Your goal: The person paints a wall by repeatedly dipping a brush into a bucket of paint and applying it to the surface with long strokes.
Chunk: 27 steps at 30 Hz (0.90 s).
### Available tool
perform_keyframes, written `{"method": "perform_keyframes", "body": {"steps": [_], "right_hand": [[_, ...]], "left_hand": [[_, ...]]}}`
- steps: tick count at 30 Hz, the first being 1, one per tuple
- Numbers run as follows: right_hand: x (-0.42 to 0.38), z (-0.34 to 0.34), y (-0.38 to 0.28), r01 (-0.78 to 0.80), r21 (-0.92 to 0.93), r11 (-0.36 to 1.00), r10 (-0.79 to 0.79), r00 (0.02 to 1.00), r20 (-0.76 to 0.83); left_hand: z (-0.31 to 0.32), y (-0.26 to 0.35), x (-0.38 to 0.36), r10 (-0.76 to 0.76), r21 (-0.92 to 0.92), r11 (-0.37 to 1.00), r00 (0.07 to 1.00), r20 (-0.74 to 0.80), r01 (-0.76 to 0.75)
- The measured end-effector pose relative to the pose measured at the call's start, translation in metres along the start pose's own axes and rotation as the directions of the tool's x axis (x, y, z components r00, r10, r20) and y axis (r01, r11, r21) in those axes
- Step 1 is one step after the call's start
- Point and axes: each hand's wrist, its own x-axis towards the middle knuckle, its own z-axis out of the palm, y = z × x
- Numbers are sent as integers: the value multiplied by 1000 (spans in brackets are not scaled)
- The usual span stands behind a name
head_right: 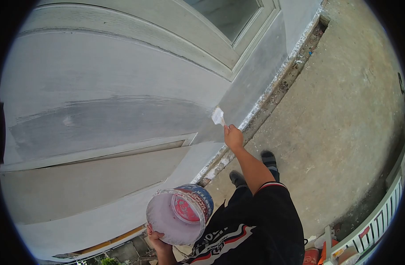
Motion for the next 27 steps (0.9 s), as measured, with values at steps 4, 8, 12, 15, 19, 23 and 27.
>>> {"method": "perform_keyframes", "body": {"steps": [4,8,12,15,19,23,27], "right_hand": [[-16,-11,-14,10,128,992,-13,1000,25],[-20,-14,5,-58,90,994,62,997,-47],[-8,4,8,-22,26,999,23,999,-34],[-16,-12,-3,4,219,976,-12,999,38],[-24,-3,23,12,115,993,-10,1000,-18],[-10,9,10,-19,172,985,17,1000,9],[-23,-24,-10,12,225,974,-42,991,129]], "left_hand": [[-6,-4,4,0,15,1000,1000,-15,1],[-9,-5,5,-15,24,1000,1000,12,15],[-12,-9,8,-14,28,1000,1000,26,13],[-6,-5,7,-4,43,999,1000,20,3],[-5,-7,8,-28,32,999,999,26,27],[-12,-10,9,-26,37,999,998,52,24],[-10,-10,11,-26,89,996,998,50,22]]}}
